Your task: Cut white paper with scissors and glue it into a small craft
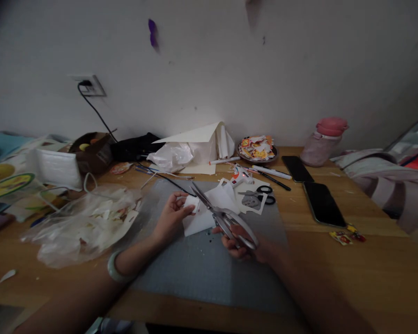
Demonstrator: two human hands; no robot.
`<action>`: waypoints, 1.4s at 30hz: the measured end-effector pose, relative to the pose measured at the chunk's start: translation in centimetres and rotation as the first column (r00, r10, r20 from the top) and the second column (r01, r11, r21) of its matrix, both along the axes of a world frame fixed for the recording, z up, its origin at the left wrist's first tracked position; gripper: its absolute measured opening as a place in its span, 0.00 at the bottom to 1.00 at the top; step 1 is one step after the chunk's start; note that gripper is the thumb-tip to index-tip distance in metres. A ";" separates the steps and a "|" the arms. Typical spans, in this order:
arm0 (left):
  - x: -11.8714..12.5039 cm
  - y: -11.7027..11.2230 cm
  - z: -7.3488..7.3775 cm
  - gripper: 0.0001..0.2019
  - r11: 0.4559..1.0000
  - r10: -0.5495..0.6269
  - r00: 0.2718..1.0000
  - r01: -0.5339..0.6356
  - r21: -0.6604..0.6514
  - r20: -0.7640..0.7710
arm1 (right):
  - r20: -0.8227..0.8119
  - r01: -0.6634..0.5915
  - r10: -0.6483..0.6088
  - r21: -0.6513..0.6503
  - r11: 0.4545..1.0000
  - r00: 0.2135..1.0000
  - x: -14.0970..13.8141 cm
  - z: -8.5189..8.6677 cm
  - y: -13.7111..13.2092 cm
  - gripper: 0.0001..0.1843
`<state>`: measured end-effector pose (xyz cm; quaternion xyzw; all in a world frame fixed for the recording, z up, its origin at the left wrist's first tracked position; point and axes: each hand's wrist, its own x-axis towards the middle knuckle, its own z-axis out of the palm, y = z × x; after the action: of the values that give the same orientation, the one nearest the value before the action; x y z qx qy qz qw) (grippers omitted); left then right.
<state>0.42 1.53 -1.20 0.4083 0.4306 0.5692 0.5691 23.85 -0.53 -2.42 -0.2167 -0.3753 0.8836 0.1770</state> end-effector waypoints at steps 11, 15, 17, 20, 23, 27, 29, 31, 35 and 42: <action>-0.1 0.1 -0.2 0.20 1.000 0.008 1.000 -0.008 0.011 0.005 | -0.016 0.011 -0.011 0.005 1.000 1.000 -0.1 0.1 -0.1 0.28; 0.0 0.1 -0.2 0.18 0.998 0.042 0.998 -0.044 0.034 0.038 | -0.016 0.011 -0.011 0.005 1.000 1.000 -0.1 0.1 -0.1 0.28; 0.0 0.1 -0.2 0.17 0.999 0.043 0.997 -0.044 0.031 0.057 | -0.004 0.029 -0.029 0.013 0.999 1.000 -0.1 0.2 -0.1 0.28; 0.0 0.1 -0.1 0.18 0.999 0.049 0.996 -0.051 0.014 0.076 | 0.004 0.023 -0.023 0.014 1.000 1.000 0.0 0.3 -0.1 0.29; 0.0 0.1 -0.1 0.20 0.998 0.059 0.996 -0.058 -0.008 0.069 | 0.006 0.005 -0.005 -0.005 1.000 1.000 0.0 0.2 -0.1 0.28; -0.1 0.0 0.0 0.17 0.998 0.030 0.998 -0.027 -0.051 0.062 | 0.007 0.004 -0.004 -0.015 1.000 1.000 0.1 0.2 0.0 0.28; 0.0 -0.1 0.0 0.14 0.997 0.014 0.997 -0.008 -0.076 0.081 | 0.015 0.004 -0.004 -0.010 1.000 1.000 0.1 0.2 0.0 0.29; 0.0 -0.1 0.1 0.14 0.995 0.008 0.993 0.004 -0.098 0.120 | 0.023 0.006 -0.006 -0.005 1.000 1.000 0.1 0.2 0.0 0.30; 0.0 0.1 0.3 0.13 0.989 0.053 0.971 -0.018 -0.150 0.235 | 0.035 0.012 -0.013 0.006 1.000 0.999 0.0 0.1 0.0 0.29; -0.1 0.3 0.7 0.08 0.990 0.023 0.960 0.017 -0.140 0.279 | -0.013 -0.041 0.042 0.066 0.997 0.999 0.2 -0.1 -0.1 0.27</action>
<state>0.32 1.81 -0.48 0.2818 0.3854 0.5905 0.6507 24.03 -0.63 -2.48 -0.1968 -0.4071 0.8759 0.1685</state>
